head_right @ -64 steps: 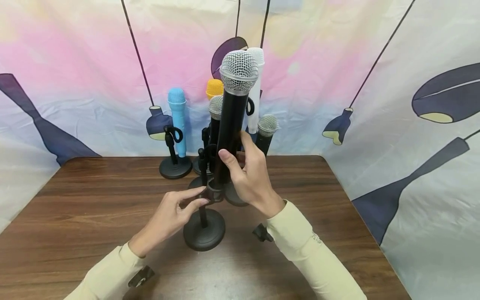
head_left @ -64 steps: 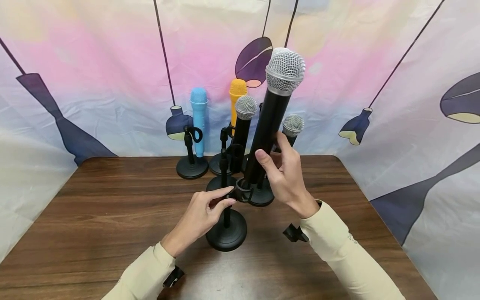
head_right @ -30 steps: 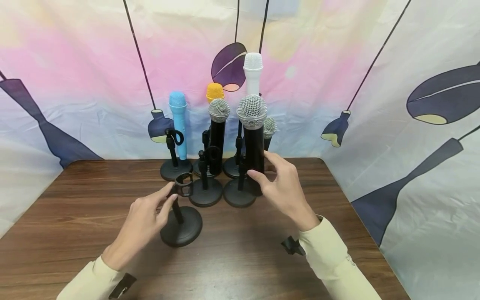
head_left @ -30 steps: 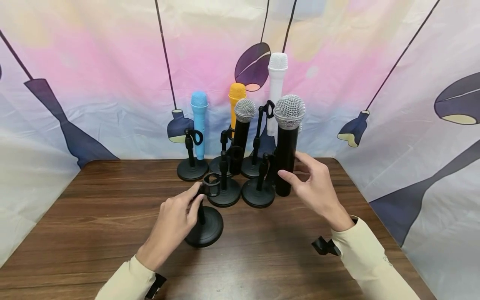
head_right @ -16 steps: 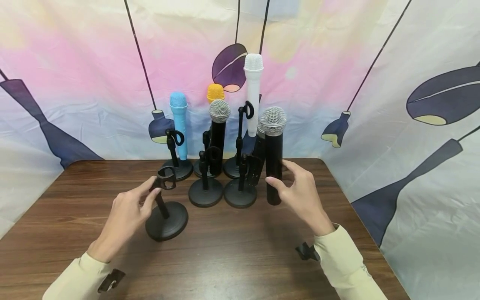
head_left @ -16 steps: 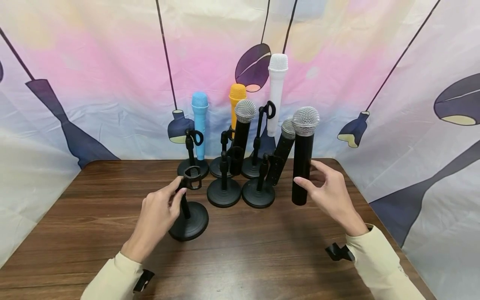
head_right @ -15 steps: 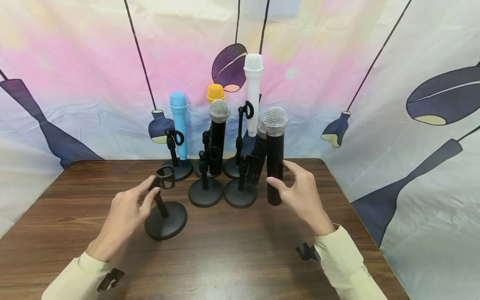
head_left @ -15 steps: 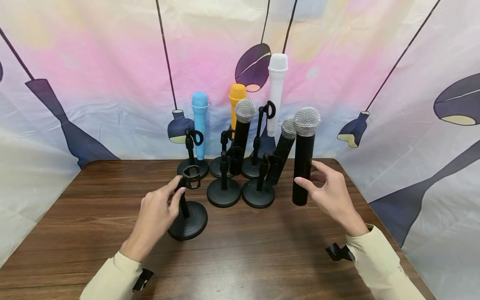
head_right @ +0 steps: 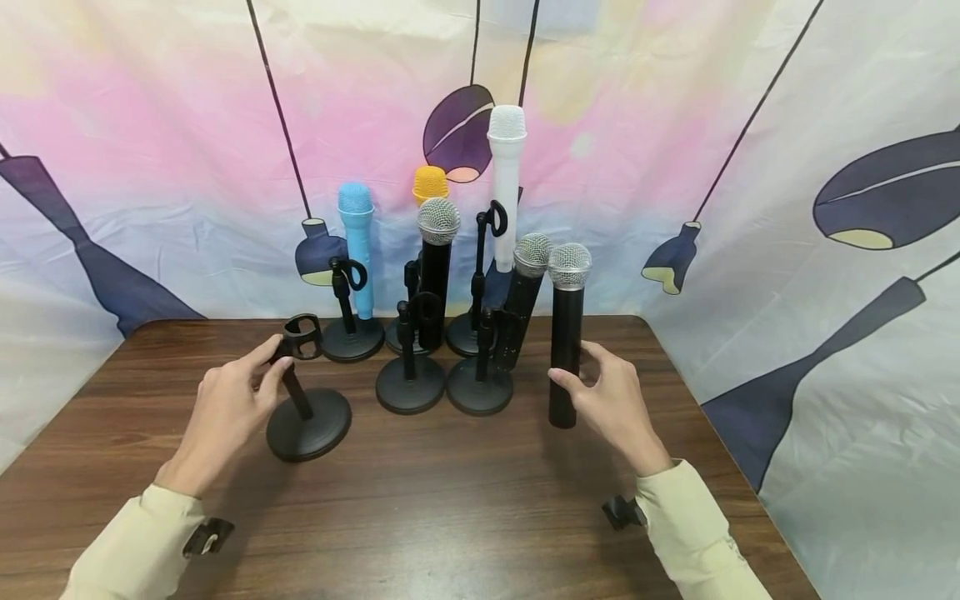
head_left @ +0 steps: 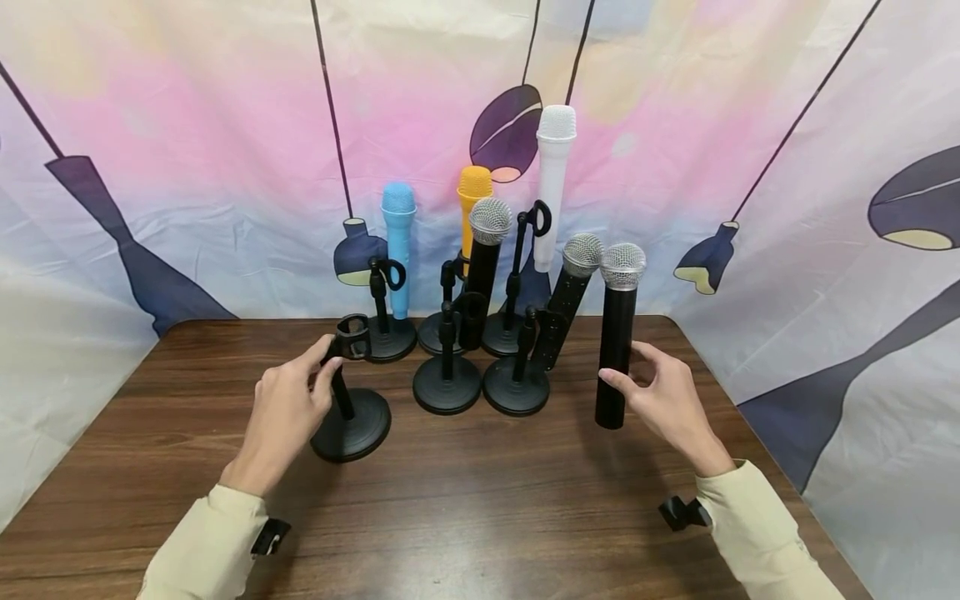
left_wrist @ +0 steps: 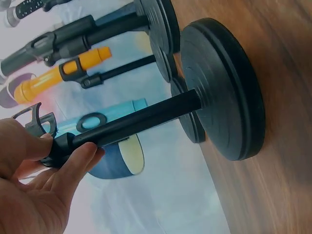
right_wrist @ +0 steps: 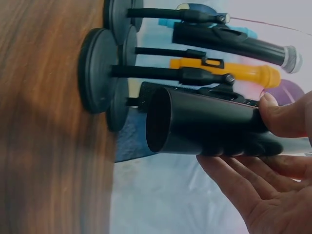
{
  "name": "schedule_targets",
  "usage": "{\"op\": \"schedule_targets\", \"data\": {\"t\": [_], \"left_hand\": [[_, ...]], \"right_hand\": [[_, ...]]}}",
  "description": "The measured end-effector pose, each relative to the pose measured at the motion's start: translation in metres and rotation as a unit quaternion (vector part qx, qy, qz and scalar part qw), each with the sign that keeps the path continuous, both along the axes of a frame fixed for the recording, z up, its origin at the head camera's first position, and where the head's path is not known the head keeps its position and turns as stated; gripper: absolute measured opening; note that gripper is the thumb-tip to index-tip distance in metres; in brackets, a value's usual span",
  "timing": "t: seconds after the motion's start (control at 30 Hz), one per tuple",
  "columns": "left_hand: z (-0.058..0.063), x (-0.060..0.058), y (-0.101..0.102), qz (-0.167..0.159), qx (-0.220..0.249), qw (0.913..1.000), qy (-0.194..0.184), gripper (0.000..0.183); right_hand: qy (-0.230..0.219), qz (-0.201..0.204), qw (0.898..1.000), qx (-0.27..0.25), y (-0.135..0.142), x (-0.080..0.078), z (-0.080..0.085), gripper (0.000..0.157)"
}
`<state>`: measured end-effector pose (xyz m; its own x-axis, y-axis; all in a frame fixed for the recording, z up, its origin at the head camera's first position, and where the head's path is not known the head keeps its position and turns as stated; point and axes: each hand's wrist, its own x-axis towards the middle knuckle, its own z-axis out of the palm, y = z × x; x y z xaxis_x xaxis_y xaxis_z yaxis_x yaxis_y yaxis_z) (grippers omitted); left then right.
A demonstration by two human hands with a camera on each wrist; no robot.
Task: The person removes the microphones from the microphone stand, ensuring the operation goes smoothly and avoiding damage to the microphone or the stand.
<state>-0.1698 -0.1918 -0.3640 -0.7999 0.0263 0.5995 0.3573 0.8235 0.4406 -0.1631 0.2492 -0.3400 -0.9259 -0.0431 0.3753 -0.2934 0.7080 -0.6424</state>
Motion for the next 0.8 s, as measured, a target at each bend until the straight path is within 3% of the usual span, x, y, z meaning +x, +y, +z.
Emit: {"op": "schedule_targets", "data": {"t": [0.43, 0.8], "left_hand": [[0.002, -0.017, -0.026, 0.03, 0.007, 0.9989, -0.035, 0.042], [0.003, -0.032, -0.043, 0.044, 0.014, 0.9977, -0.051, 0.043]], "right_hand": [[-0.078, -0.018, 0.997, 0.01, 0.014, -0.005, -0.023, 0.064], [-0.134, -0.024, 0.99, 0.026, 0.025, -0.015, -0.046, 0.06]]}}
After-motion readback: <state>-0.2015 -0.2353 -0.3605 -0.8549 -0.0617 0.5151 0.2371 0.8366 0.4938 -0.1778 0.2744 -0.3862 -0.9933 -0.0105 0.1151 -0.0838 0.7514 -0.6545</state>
